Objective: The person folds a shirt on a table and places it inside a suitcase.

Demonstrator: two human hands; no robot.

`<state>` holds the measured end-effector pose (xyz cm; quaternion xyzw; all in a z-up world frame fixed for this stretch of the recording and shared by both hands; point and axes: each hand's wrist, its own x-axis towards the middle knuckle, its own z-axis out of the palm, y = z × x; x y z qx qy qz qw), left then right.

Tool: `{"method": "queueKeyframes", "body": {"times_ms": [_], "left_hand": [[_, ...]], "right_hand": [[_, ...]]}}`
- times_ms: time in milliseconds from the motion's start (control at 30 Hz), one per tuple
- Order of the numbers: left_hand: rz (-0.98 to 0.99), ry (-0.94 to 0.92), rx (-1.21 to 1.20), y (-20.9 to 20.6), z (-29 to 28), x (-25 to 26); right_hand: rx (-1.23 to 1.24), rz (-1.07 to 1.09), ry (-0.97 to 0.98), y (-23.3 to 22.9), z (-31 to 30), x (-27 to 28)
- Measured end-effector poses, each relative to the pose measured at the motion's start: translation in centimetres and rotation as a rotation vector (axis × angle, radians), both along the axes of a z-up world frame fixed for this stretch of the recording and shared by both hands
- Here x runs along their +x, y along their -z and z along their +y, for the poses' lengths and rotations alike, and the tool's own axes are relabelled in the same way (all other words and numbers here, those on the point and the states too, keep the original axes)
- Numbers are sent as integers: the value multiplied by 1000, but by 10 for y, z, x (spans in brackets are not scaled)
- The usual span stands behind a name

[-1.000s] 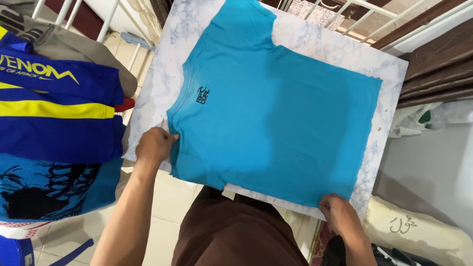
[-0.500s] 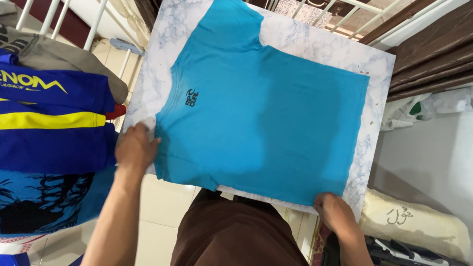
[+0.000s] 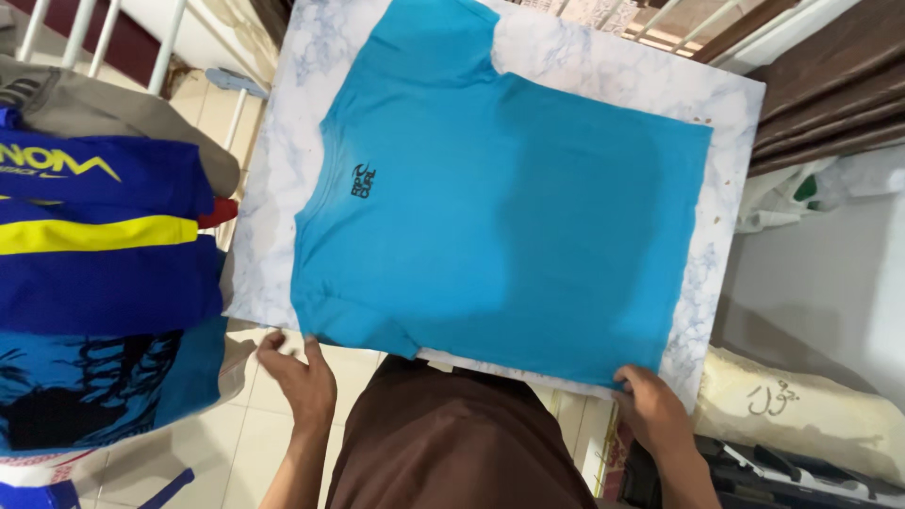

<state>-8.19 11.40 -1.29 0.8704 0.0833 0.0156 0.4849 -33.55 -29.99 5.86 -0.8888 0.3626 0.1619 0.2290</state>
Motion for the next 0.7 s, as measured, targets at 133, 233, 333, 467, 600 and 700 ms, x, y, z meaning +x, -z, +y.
{"method": "queueKeyframes", "body": {"times_ms": [133,233,333,467,600,700], "left_hand": [[395,0,-185,31,15,3],[346,75,-127,38,21,7],[421,135,-85,35,29,15],[477,272,-174,15,28,20],[799,340,26,-28,27,29],[936,402,-21,-54,24,33]], "right_hand": [[-48,54,-59,9,-12,-1],[-49,116,-99,9,-17,5],[-39,136,-116,4,-19,9],[35,101,-114,-2,-15,18],[49,196,-125,0,-11,27],[32,138,-155,-1,-11,22]]}}
